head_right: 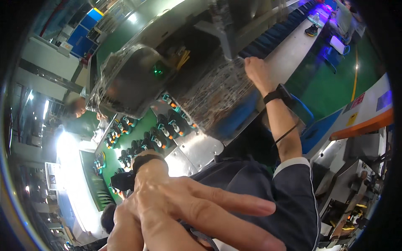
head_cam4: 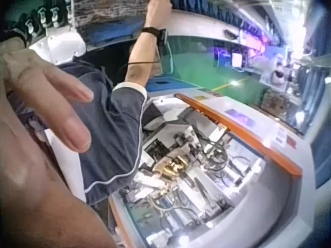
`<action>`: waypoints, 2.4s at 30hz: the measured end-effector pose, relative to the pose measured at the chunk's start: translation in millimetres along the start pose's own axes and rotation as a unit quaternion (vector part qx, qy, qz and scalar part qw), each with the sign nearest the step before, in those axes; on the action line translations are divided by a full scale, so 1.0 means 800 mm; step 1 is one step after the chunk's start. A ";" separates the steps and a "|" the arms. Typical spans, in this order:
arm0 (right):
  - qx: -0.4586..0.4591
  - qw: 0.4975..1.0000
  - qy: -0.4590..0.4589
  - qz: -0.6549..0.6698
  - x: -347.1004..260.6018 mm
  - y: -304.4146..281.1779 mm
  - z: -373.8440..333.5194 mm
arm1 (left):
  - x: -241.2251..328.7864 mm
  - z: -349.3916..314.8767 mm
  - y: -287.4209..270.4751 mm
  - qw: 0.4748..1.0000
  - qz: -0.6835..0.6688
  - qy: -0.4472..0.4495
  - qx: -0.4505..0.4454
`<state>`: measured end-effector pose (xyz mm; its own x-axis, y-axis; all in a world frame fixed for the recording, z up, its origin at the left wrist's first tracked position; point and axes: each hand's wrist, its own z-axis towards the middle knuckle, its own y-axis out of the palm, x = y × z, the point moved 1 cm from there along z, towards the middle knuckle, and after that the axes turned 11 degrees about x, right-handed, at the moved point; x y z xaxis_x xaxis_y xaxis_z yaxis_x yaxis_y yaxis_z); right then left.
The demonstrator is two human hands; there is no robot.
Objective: Operate an industrial shoe pressing machine to shape footwear and place it onto a production line.
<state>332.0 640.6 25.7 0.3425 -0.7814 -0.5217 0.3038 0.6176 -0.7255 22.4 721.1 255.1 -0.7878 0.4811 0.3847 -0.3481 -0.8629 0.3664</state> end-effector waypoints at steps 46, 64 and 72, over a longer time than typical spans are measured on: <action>0.156 0.925 -0.011 0.347 0.024 -0.006 0.007 | -0.240 0.417 -0.571 0.320 0.939 -0.072 -0.103; 0.119 0.919 0.002 0.376 0.037 -0.001 0.010 | -0.272 0.482 -0.675 0.363 0.852 -0.362 -0.108; 0.160 0.903 -0.027 0.398 0.034 -0.006 0.007 | -0.195 0.401 -0.468 0.269 0.899 -0.315 -0.141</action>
<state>344.7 616.9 17.6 0.6052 -0.0784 -0.7922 0.1807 0.9827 0.0408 438.7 1019.1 329.7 0.4000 -0.8997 -0.1748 0.2144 0.2773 -0.9366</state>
